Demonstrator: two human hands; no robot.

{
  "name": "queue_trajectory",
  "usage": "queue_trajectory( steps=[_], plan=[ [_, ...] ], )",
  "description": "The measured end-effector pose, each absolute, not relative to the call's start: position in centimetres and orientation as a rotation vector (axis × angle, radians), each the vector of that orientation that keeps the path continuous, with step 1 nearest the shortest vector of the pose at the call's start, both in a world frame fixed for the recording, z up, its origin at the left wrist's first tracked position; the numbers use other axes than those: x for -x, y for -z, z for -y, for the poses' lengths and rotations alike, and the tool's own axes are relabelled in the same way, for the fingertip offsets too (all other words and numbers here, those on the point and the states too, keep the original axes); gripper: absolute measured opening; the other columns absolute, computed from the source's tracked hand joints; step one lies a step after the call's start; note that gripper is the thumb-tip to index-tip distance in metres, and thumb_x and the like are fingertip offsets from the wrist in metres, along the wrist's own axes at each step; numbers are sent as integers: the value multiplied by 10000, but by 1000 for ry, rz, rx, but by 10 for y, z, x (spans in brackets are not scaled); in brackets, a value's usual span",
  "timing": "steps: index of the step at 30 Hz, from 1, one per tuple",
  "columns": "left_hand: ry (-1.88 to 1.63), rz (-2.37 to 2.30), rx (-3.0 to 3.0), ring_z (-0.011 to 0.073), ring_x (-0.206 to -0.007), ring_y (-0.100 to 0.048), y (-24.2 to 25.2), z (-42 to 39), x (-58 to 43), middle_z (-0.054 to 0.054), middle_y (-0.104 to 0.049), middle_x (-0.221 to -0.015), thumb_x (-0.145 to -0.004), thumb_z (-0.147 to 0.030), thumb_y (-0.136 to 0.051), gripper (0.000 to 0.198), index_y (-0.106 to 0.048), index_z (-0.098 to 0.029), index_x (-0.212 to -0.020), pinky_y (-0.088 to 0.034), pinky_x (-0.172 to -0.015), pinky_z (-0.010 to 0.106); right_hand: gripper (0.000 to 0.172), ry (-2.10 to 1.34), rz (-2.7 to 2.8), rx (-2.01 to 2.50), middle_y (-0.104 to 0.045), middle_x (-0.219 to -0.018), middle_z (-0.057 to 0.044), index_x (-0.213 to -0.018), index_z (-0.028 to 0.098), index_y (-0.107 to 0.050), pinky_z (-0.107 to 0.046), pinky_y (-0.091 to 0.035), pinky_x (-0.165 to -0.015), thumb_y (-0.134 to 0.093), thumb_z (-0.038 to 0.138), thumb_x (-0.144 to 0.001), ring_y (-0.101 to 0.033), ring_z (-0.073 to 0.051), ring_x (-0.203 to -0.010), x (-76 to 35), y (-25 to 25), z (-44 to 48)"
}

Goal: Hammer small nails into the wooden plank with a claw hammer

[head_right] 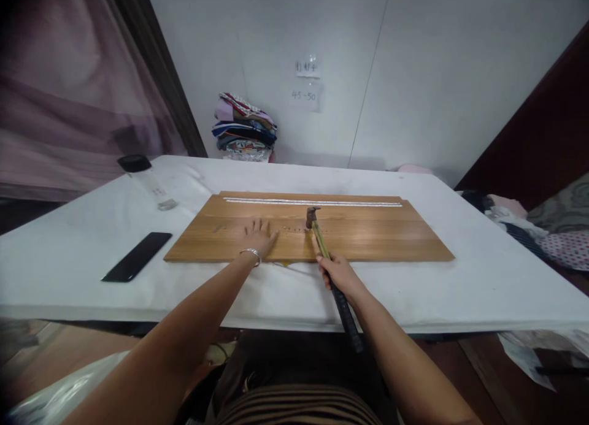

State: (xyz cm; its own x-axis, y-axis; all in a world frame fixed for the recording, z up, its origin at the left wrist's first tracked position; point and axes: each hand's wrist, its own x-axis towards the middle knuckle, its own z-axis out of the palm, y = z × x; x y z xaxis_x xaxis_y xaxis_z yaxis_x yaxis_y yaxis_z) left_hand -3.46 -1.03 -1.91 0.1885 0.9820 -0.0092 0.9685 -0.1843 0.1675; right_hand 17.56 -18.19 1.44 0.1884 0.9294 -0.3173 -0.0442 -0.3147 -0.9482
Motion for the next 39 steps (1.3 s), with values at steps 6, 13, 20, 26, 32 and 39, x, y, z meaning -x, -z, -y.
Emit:
queue_trajectory(
  steps=[6, 13, 20, 26, 32, 39],
  plan=[
    [-139, -1916, -2303, 337, -1608, -251, 19, 10, 34, 144, -304, -1738, -1026, -557, -292, 716, -459, -174, -1608, -209, -1293, 557, 393, -1286, 882, 1498, -487, -544, 82, -707, 238, -470, -210, -320, -337, -741, 521, -686, -391, -61, -364, -177, -10, 182],
    [-136, -1905, -2283, 329, -1620, -221, 16, 11, 34, 145, -276, -1748, -1027, -548, -291, 717, -437, -168, -1617, -186, -1300, 561, 415, -1285, 865, 1494, -470, -518, 89, -727, 242, -477, -217, -311, -337, -756, 542, -654, -376, -65, -367, -177, -14, 182],
    [-142, -1907, -2282, 340, -1615, -234, 15, 12, 34, 149, -260, -1752, -1022, -548, -304, 721, -449, -160, -1612, -205, -1297, 545, 402, -1300, 852, 1482, -510, -559, 78, -734, 241, -466, -210, -319, -342, -767, 499, -663, -388, -60, -381, -176, -19, 183],
    [-133, -1906, -2289, 338, -1612, -240, 16, 11, 35, 152, -282, -1744, -1027, -548, -293, 720, -443, -162, -1615, -211, -1290, 563, 391, -1307, 857, 1531, -479, -523, 82, -708, 246, -448, -208, -324, -347, -739, 507, -696, -372, -61, -378, -178, -15, 180],
    [-147, -1916, -2287, 336, -1614, -235, 16, 12, 35, 143, -277, -1748, -1027, -559, -299, 714, -456, -177, -1610, -207, -1291, 555, 414, -1298, 846, 1484, -502, -553, 85, -765, 238, -486, -207, -315, -346, -763, 525, -652, -379, -60, -385, -175, -17, 182],
    [-118, -1912, -2289, 333, -1613, -236, 15, 11, 34, 139, -286, -1746, -1028, -546, -293, 715, -435, -172, -1621, -202, -1292, 560, 406, -1311, 833, 1496, -502, -549, 85, -779, 239, -489, -210, -303, -344, -756, 525, -671, -384, -61, -378, -173, -18, 183]
  ],
)
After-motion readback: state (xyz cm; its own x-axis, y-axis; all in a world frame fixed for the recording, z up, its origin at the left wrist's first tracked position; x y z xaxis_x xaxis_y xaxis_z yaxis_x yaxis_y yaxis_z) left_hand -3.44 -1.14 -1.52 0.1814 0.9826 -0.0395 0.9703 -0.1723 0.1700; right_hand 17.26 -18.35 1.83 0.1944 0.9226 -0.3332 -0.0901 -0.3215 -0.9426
